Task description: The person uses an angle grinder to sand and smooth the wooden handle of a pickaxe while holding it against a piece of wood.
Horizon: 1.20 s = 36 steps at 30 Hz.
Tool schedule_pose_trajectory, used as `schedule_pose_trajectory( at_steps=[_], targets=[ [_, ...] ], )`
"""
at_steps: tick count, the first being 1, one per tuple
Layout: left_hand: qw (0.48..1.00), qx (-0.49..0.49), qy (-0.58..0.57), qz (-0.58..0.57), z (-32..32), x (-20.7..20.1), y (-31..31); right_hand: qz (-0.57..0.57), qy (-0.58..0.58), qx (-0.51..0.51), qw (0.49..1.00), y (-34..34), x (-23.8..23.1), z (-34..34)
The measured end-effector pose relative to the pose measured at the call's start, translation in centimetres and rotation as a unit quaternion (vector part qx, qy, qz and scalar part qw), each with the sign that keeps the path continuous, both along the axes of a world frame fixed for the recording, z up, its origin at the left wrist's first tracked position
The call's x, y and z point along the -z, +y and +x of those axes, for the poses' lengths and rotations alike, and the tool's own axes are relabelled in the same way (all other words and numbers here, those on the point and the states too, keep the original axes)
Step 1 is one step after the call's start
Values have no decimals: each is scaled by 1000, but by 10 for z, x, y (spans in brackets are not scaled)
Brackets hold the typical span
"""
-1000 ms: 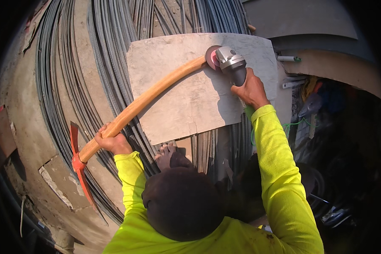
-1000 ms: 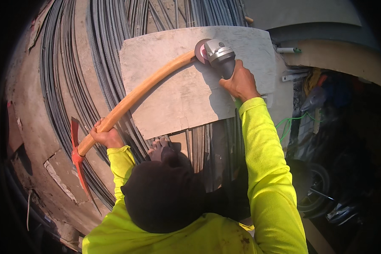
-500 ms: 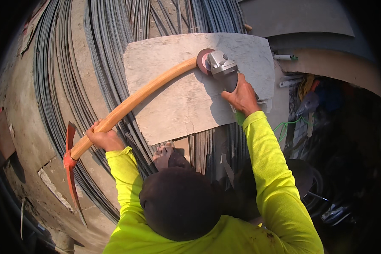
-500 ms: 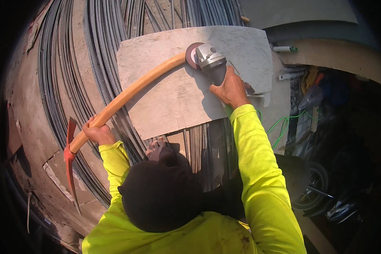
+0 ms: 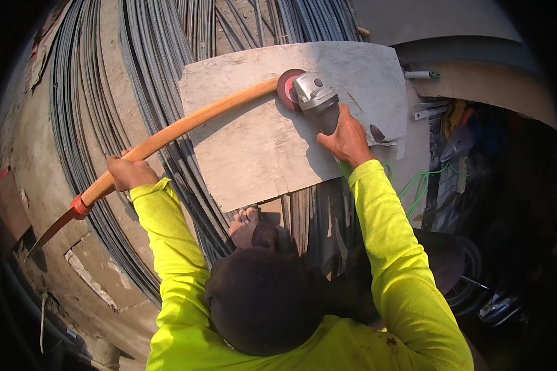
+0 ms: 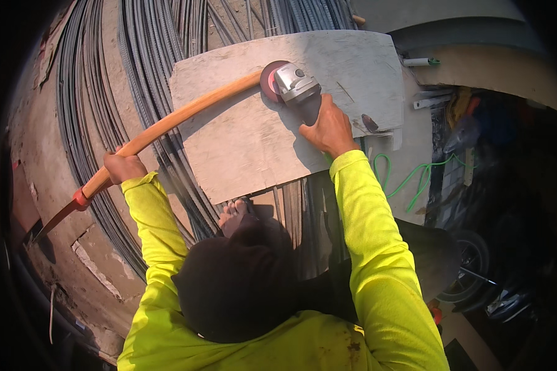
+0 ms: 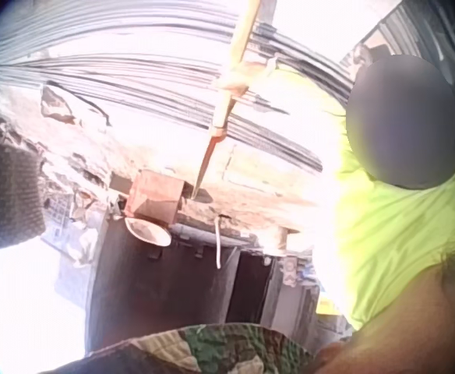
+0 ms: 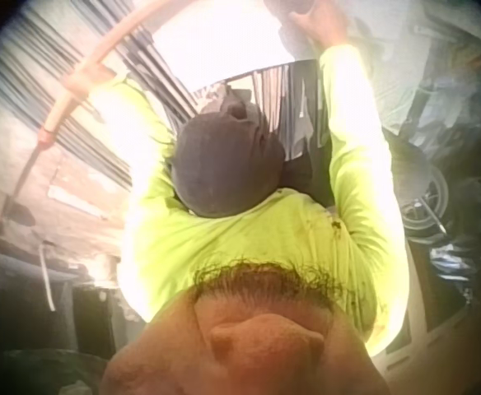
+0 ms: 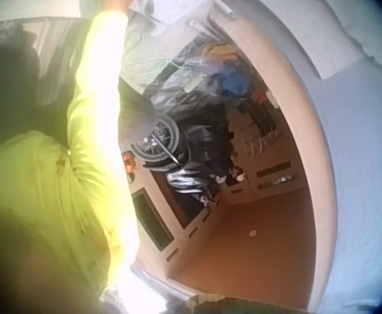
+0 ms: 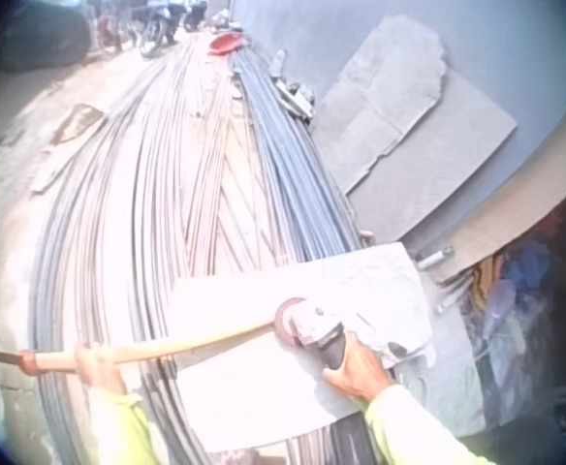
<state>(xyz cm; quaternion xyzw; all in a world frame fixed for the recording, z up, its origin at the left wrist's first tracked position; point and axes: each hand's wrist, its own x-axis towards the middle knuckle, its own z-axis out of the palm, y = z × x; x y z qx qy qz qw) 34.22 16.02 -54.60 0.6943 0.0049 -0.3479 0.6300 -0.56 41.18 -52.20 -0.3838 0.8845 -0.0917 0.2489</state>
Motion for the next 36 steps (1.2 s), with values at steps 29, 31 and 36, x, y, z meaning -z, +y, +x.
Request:
schedule_pose_trajectory(
  at_steps=[29, 31, 36],
  targets=[
    [1000, 2, -10, -24, 10, 16, 12, 93, 13, 16, 995, -15, -39, -26],
    [1000, -5, -8, -27, 10, 16, 13, 98, 13, -20, 995, -18, -41, -18],
    [999, 5, 2, -35, 9, 15, 15, 111, 9, 7, 994, -26, -39, -32]
  ],
)
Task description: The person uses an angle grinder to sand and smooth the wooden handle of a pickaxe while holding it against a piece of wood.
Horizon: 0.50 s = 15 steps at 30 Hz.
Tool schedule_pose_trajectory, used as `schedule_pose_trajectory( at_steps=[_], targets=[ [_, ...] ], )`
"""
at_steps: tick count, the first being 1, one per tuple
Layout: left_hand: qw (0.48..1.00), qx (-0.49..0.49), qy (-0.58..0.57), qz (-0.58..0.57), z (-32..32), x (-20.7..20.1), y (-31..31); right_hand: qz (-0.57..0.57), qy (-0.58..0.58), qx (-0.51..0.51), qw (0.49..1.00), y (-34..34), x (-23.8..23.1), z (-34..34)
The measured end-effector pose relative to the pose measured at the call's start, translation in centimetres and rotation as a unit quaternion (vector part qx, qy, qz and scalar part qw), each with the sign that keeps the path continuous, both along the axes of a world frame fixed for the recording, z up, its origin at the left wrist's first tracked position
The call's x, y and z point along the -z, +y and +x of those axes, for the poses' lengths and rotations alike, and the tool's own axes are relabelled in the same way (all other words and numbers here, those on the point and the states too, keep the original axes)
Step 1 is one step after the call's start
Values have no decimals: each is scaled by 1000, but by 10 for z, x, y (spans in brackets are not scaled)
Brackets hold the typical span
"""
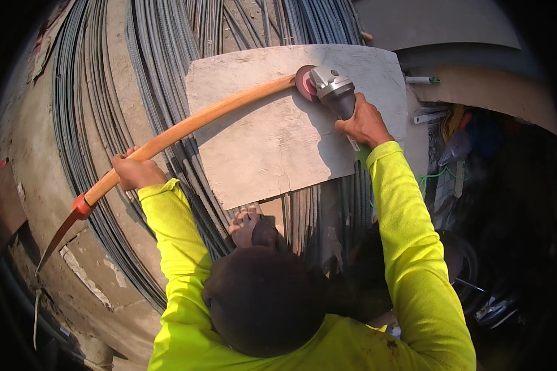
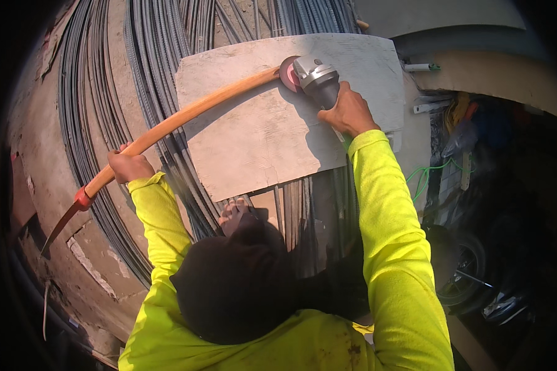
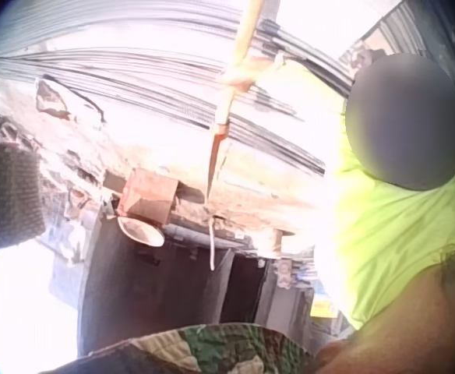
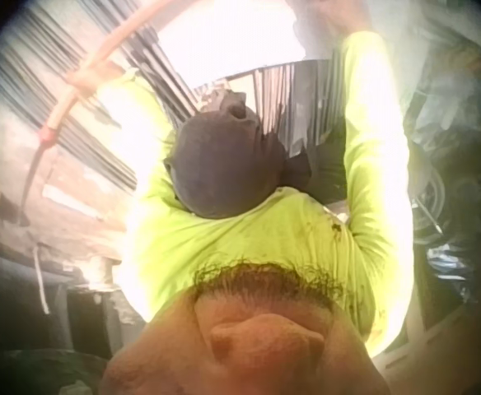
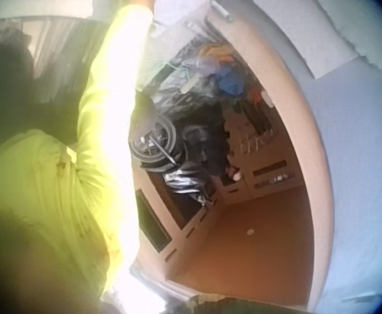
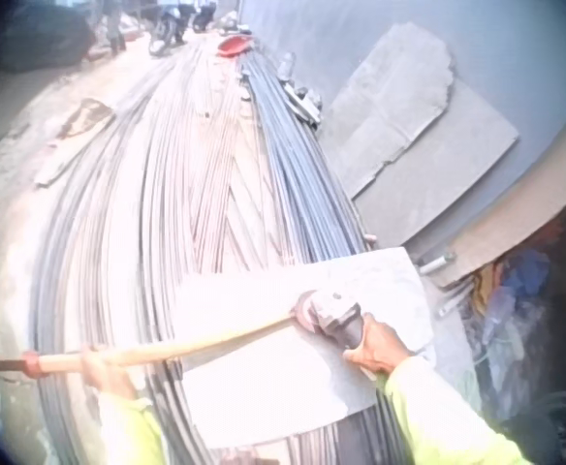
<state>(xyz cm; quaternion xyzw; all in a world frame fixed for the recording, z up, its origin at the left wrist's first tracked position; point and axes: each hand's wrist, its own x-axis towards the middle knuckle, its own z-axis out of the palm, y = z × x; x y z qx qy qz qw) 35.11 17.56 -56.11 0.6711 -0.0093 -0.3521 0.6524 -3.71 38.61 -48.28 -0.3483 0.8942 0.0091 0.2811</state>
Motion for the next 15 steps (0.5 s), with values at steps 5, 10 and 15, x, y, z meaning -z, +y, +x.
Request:
schedule_pose_trajectory(
  at_steps=[5, 10, 15],
  targets=[
    [1000, -5, 0, -1, 3, -3, 6, 15, -6, -57, 998, -16, -15, 0],
    [1000, -18, 25, -2, 6, 2, 20, 34, -13, -68, 997, -18, -16, 1],
    [1000, 9, 25, -16, 15, 5, 38, 56, -22, -72, 996, -33, -24, -16]
  ],
)
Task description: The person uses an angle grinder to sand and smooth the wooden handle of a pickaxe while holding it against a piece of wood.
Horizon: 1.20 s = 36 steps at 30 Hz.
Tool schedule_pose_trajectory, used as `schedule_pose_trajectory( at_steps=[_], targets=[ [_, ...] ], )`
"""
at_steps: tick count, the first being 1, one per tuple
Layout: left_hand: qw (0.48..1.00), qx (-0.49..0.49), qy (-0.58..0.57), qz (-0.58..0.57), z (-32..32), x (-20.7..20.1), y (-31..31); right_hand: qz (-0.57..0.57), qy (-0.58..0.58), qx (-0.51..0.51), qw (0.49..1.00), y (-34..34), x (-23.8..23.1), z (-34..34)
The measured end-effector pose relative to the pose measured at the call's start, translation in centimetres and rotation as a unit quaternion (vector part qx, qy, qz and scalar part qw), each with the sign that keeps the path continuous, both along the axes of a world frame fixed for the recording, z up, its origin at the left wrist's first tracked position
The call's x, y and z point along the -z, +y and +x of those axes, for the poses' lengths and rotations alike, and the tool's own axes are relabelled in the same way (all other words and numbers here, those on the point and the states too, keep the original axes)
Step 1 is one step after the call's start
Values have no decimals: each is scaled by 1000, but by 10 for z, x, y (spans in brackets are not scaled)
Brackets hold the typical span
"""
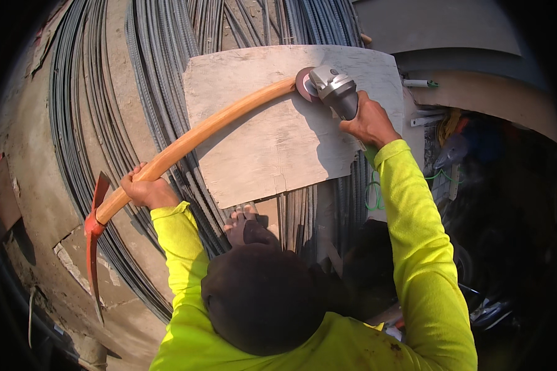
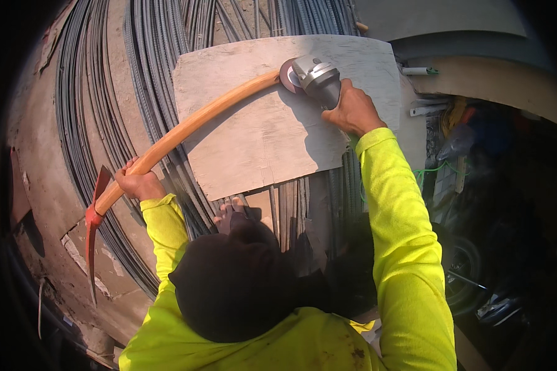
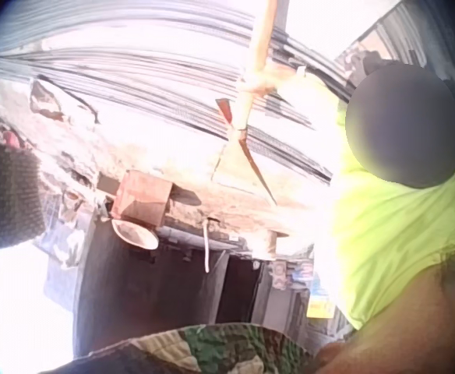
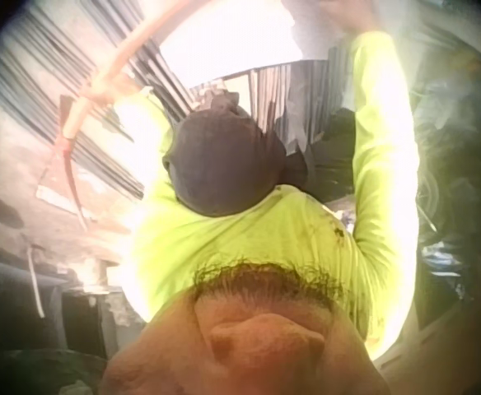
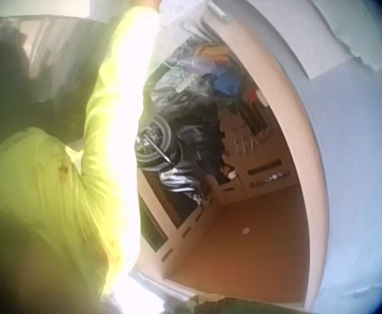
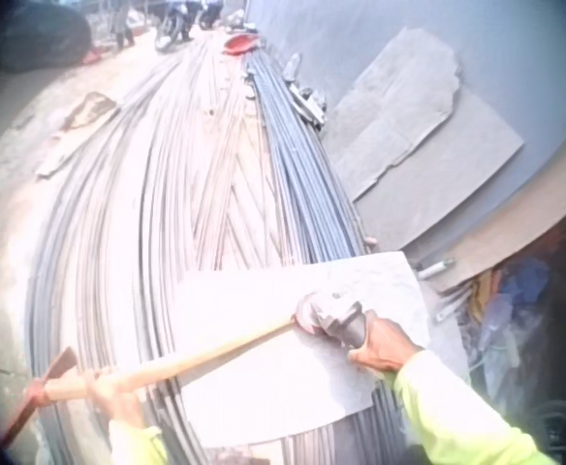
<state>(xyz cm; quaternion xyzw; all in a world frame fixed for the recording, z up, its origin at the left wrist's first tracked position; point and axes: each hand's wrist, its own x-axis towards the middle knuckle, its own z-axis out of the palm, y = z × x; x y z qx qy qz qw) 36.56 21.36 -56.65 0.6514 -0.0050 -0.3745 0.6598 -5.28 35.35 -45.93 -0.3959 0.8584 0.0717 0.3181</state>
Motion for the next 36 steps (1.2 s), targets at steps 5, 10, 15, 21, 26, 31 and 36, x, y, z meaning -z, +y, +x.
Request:
schedule_pose_trajectory(
  at_steps=[5, 10, 15, 21, 26, 31, 36],
  targets=[
    [995, 46, 83, -8, 19, 27, 41, -15, -4, -42, 999, 19, 4, 20],
    [991, 39, 122, -39, 23, 41, 59, 19, 40, 26, 999, 5, -10, 0],
    [995, 33, 98, -13, 23, 37, 55, 17, -12, -60, 998, 2, -6, 14],
    [995, 19, 99, -10, 18, 29, 47, 13, 5, 51, 999, -5, 9, -11],
    [999, 9, 32, 15, 12, 9, 19, -36, -29, -1, 999, 22, 13, 32],
    [999, -26, -3, 22, -9, -8, -13, -112, -5, 104, 988, 39, 39, 27],
    [1000, -12, -24, 9, -5, 0, -43, -124, 10, 63, 990, 47, 45, 49]
  ],
)
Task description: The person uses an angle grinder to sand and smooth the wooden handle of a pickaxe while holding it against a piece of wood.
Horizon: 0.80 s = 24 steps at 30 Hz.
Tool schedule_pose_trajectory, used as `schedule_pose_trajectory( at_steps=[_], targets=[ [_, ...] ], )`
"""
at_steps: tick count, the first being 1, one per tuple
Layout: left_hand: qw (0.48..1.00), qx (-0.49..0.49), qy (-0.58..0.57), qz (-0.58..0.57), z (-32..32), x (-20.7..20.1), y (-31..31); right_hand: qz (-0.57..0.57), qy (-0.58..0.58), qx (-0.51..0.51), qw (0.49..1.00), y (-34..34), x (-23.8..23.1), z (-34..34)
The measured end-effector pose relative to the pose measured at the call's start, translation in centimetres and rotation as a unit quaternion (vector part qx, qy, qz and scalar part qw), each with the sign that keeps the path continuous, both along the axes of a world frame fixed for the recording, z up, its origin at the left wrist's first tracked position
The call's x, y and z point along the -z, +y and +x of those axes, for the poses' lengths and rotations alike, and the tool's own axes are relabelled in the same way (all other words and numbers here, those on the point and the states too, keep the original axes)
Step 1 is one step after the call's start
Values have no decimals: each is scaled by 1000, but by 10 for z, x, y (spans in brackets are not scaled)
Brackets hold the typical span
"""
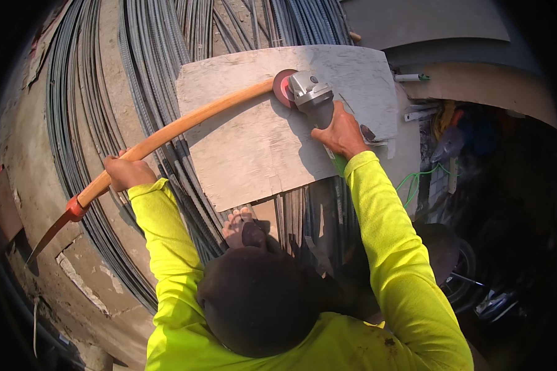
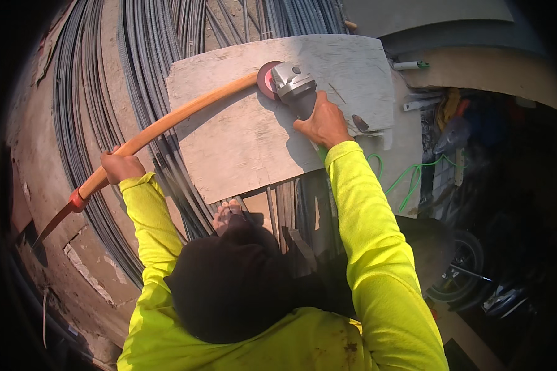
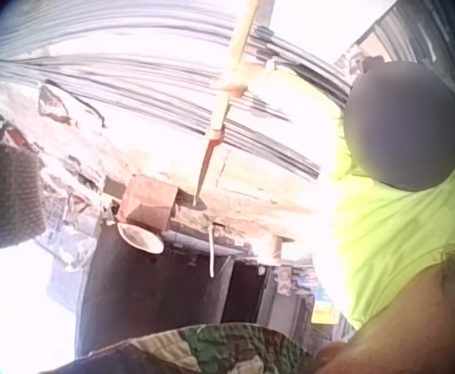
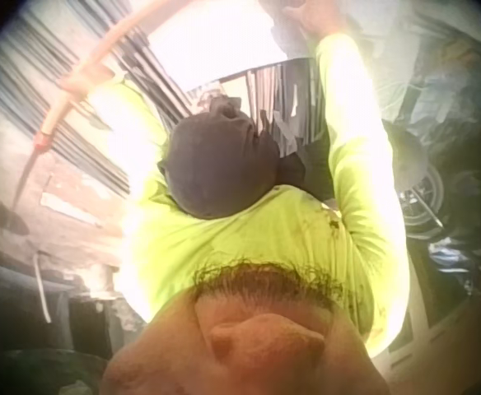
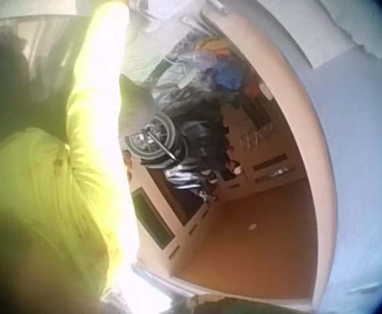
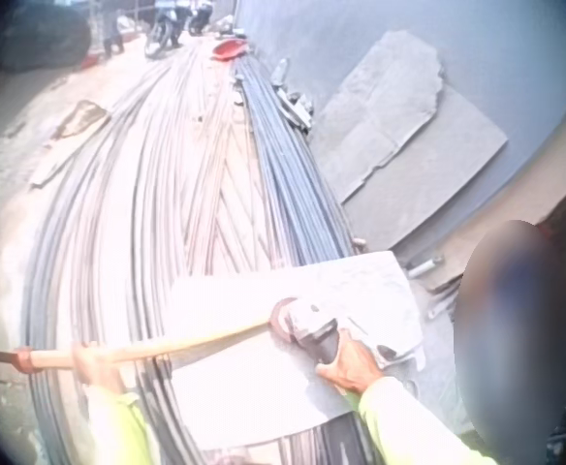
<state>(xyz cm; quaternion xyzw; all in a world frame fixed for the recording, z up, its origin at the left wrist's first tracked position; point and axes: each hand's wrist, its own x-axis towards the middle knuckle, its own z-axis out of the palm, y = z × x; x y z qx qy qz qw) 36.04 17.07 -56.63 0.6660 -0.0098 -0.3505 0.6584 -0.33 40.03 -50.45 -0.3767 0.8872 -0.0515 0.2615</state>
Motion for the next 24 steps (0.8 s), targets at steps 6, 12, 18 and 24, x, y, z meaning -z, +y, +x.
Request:
schedule_pose_trajectory(
  at_steps=[6, 12, 18, 24],
  targets=[
    [999, 17, -15, 28, -13, -11, -9, -43, 1, 41, 998, 15, 14, 10],
    [992, 26, 24, -119, -6, 5, -30, -42, 5, 2, 999, 17, 7, 26],
    [998, 45, -9, -44, -28, -5, -60, -50, 11, 90, 995, 20, 17, 2],
    [997, 67, -24, 35, -42, -20, -74, -48, 22, 31, 998, 19, 19, 28]
  ],
)
